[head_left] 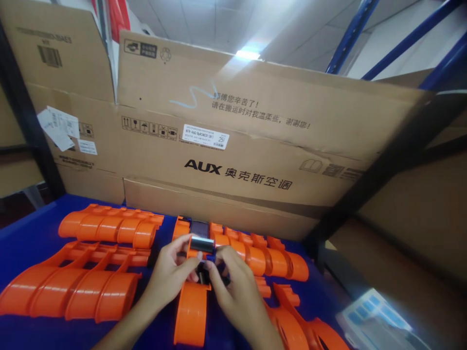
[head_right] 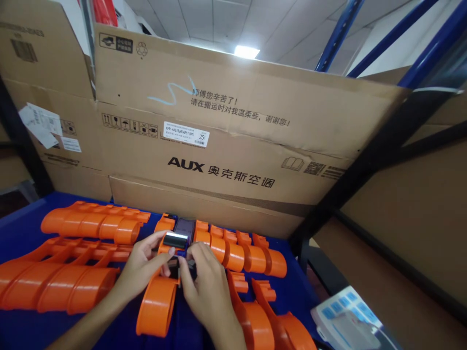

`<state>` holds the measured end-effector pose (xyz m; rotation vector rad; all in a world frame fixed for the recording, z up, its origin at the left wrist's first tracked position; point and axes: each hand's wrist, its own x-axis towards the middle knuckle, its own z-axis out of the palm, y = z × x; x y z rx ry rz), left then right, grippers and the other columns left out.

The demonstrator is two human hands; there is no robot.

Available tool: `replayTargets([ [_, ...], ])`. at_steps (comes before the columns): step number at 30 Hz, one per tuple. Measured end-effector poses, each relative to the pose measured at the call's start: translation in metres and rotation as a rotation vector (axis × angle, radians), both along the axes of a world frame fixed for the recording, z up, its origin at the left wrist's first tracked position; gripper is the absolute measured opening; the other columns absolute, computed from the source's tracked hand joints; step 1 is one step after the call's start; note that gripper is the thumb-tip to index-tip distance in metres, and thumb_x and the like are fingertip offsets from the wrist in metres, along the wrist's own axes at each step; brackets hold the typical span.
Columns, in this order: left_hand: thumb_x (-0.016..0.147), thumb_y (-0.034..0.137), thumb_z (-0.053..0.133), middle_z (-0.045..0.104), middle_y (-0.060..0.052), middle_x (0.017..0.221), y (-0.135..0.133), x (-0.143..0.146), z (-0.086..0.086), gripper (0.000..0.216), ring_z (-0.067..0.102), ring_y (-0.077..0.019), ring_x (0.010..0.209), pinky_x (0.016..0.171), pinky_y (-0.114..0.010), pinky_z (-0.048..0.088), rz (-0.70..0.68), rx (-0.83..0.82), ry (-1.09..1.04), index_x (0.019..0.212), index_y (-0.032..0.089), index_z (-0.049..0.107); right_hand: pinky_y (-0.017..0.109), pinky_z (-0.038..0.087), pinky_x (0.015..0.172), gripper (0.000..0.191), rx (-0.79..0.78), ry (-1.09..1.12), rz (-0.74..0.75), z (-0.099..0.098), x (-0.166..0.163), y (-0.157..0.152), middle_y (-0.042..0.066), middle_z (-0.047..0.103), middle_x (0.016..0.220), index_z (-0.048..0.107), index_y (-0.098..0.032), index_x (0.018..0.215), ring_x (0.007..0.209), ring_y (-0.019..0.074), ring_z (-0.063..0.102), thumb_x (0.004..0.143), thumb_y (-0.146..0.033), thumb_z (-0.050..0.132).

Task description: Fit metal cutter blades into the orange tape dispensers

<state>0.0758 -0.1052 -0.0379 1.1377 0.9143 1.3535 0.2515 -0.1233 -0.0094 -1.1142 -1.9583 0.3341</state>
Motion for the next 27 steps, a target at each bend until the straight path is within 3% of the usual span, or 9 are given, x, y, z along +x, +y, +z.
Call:
replayTargets([
  [4,0.078,0.039,0.081,0.075,-0.008,0.095,-0.002,-0.002,0.007,0.053,0.066,-0.0137,0.046,0.045,-0.025,0.054,-0.022,-0.045,-0.076,0.124,0.018,0.064,0.032,0.048,0.071,0.019,-0.066,0.212,0.086,-0.008,0.001,0.002,0.005,0.062,0.089,0.054,-0.024,0.082,0.081,0.0219,0.059,0.098,-0.035,0.057],
  [6,0.077,0.039,0.082,0.075,-0.006,0.090,-0.005,-0.003,0.010,0.059,0.067,-0.0150,0.047,0.046,-0.025,0.055,-0.049,-0.077,-0.109,0.128,0.020,0.062,0.031,0.049,0.072,0.023,-0.114,0.361,0.090,-0.011,0.003,0.002,0.005,0.063,0.088,0.054,-0.025,0.085,0.081,0.0220,0.060,0.100,-0.042,0.052],
  [11,0.072,0.037,0.087,0.073,-0.002,0.075,-0.013,0.002,0.014,0.080,0.072,-0.0212,0.052,0.050,-0.028,0.058,-0.178,-0.203,-0.163,0.142,0.025,0.050,0.036,0.052,0.087,0.035,-0.352,0.648,0.139,-0.015,-0.001,0.004,0.005,0.069,0.101,0.055,-0.030,0.122,0.091,0.0250,0.067,0.098,-0.055,0.051],
  [15,0.076,0.035,0.085,0.075,-0.007,0.085,-0.018,0.002,0.016,0.077,0.076,-0.0236,0.063,0.056,-0.031,0.061,-0.299,-0.258,-0.182,0.143,0.025,0.050,0.038,0.054,0.083,0.047,-0.492,0.754,0.298,-0.017,-0.003,0.004,0.008,0.070,0.101,0.055,-0.028,0.125,0.090,0.0276,0.069,0.093,-0.062,0.052],
  [18,0.075,0.028,0.087,0.074,-0.013,0.113,-0.024,-0.003,0.021,0.075,0.078,-0.0278,0.085,0.072,-0.037,0.064,-0.409,-0.236,-0.193,0.142,0.027,0.055,0.038,0.054,0.081,0.049,-0.465,0.757,0.333,-0.018,-0.001,0.005,0.008,0.069,0.098,0.054,-0.028,0.120,0.089,0.0278,0.069,0.088,-0.065,0.059],
  [22,0.076,0.027,0.087,0.059,-0.017,0.144,-0.031,-0.004,0.029,0.071,0.072,-0.0330,0.111,0.085,-0.042,0.063,-0.461,-0.182,-0.214,0.141,0.028,0.059,0.034,0.053,0.075,0.049,-0.366,0.689,0.289,-0.019,0.002,0.009,0.006,0.065,0.094,0.055,-0.027,0.109,0.085,0.0250,0.064,0.083,-0.068,0.065],
  [24,0.079,0.032,0.084,0.061,-0.017,0.142,-0.030,0.000,0.031,0.063,0.074,-0.0317,0.105,0.082,-0.041,0.064,-0.439,-0.155,-0.187,0.138,0.025,0.063,0.032,0.053,0.073,0.047,-0.339,0.674,0.285,-0.019,0.001,0.009,0.005,0.064,0.093,0.054,-0.027,0.105,0.083,0.0232,0.062,0.084,-0.067,0.066],
  [27,0.081,0.038,0.081,0.071,-0.016,0.124,-0.024,0.008,0.033,0.055,0.077,-0.0253,0.079,0.071,-0.038,0.065,-0.415,-0.090,-0.121,0.131,0.020,0.068,0.029,0.051,0.070,0.039,-0.293,0.684,0.249,-0.017,-0.001,0.008,0.003,0.060,0.089,0.050,-0.027,0.097,0.079,0.0202,0.058,0.087,-0.060,0.067],
])
